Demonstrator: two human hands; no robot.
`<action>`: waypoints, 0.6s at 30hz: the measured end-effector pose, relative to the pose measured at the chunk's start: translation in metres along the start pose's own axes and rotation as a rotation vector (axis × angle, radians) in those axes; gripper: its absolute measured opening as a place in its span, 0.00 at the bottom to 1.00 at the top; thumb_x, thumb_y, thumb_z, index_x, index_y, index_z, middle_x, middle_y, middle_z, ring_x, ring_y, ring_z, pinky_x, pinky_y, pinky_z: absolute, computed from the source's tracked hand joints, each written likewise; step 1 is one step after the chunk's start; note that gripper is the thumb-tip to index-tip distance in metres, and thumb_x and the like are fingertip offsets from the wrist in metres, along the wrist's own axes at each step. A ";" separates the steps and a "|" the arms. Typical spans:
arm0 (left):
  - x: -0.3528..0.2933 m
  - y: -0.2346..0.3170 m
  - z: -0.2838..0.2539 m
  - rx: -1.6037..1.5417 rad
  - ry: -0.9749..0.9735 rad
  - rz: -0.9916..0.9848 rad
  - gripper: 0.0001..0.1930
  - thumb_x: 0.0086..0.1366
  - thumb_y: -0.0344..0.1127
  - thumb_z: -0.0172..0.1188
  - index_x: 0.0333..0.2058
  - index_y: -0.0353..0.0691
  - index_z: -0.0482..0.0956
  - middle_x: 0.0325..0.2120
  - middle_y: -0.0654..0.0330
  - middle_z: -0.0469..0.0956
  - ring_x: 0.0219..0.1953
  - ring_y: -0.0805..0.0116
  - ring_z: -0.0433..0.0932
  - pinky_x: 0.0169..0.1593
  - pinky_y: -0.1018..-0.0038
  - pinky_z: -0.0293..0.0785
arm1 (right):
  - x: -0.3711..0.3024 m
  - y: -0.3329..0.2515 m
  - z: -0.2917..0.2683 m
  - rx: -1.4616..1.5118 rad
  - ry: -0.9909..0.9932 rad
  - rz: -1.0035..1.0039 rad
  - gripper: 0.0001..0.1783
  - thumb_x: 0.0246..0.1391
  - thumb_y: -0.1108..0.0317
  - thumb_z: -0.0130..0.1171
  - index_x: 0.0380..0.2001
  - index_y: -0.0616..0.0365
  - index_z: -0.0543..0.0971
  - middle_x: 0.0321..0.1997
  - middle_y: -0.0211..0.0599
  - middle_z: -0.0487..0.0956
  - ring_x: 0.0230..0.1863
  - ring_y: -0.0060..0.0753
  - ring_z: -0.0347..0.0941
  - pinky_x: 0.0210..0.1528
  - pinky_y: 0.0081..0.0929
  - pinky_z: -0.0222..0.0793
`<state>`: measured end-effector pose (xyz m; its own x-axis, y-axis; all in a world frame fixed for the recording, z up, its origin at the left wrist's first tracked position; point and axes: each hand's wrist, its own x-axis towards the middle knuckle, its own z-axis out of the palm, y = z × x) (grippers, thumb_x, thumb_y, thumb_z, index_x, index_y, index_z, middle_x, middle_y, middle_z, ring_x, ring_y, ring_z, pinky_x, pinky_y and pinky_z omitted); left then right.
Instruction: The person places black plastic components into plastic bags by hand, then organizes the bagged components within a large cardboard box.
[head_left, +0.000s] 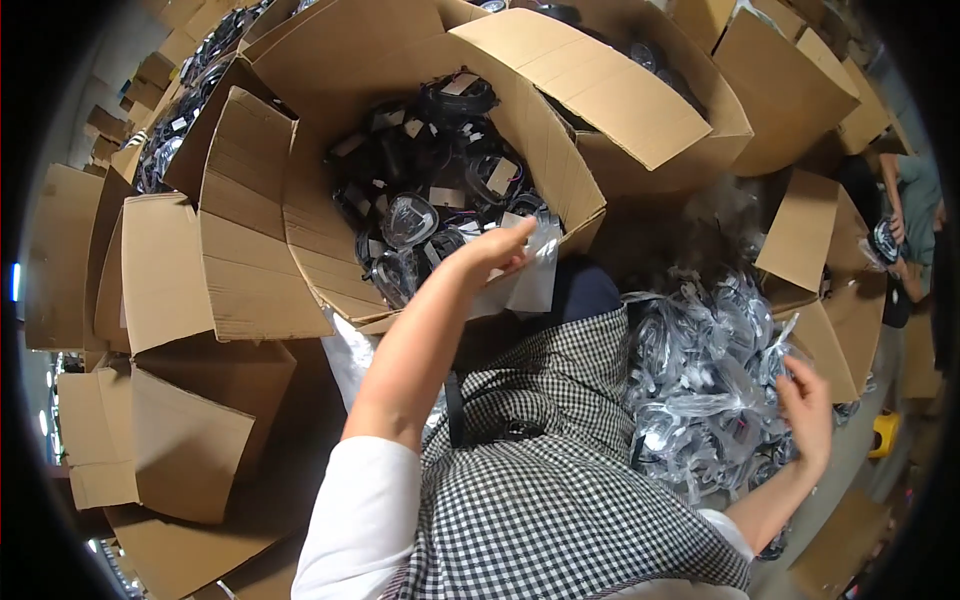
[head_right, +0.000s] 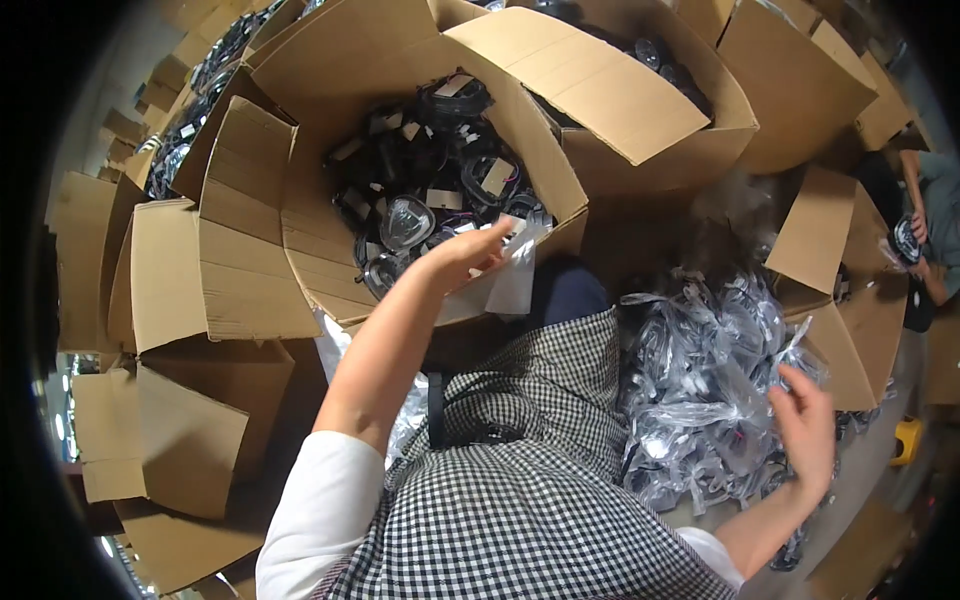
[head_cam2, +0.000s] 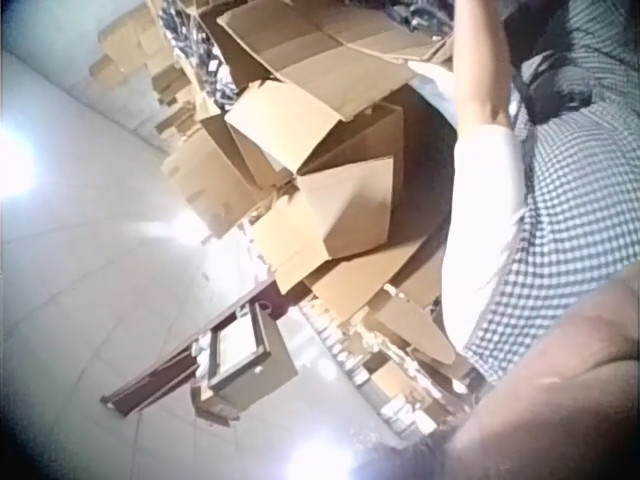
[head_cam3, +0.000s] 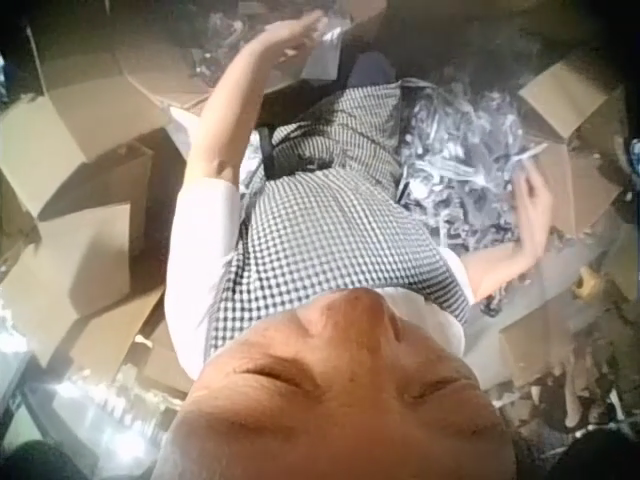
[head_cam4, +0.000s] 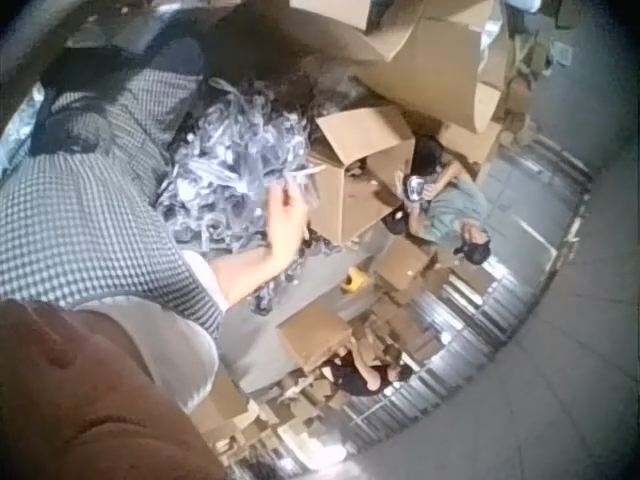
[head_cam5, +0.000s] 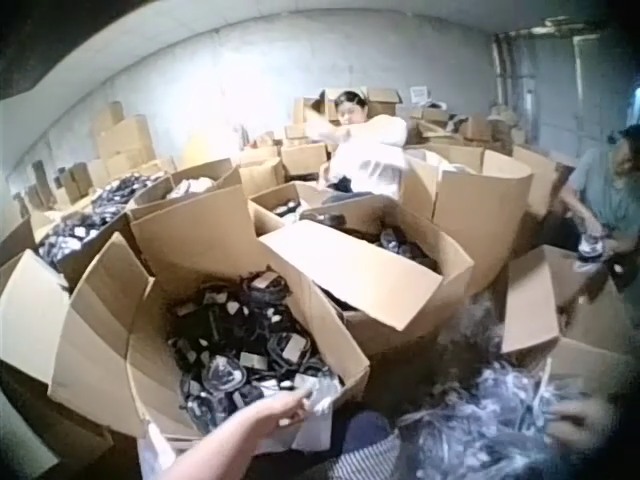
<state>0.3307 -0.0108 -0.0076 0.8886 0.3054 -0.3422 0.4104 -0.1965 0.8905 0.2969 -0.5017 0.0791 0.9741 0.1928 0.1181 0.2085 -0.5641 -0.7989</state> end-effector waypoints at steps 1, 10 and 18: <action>0.010 -0.010 -0.006 0.009 -0.021 0.057 0.24 0.61 0.61 0.56 0.33 0.44 0.83 0.25 0.66 0.77 0.28 0.75 0.71 0.33 0.70 0.65 | 0.012 0.015 0.007 -0.292 -0.049 -0.060 0.20 0.53 0.70 0.60 0.50 0.64 0.75 0.30 0.38 0.77 0.26 0.18 0.70 0.27 0.19 0.65; -0.049 0.017 0.025 -0.671 -0.030 0.433 0.10 0.66 0.38 0.57 0.38 0.37 0.78 0.33 0.61 0.80 0.29 0.74 0.76 0.35 0.78 0.74 | 0.068 -0.083 0.129 -0.182 0.170 -0.609 0.21 0.52 0.62 0.61 0.48 0.62 0.77 0.39 0.42 0.81 0.35 0.36 0.78 0.39 0.26 0.72; 0.033 -0.005 0.051 -0.323 -0.070 -0.016 0.21 0.66 0.54 0.50 0.31 0.41 0.79 0.24 0.63 0.76 0.26 0.75 0.73 0.31 0.72 0.69 | 0.134 -0.043 0.282 -0.365 -0.088 -0.427 0.32 0.49 0.58 0.61 0.57 0.57 0.67 0.42 0.53 0.77 0.42 0.56 0.76 0.45 0.44 0.73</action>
<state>0.3688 -0.0474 -0.0389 0.8990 0.2386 -0.3672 0.3489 0.1166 0.9299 0.3941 -0.2248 -0.0369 0.7888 0.5220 0.3244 0.6145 -0.6591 -0.4336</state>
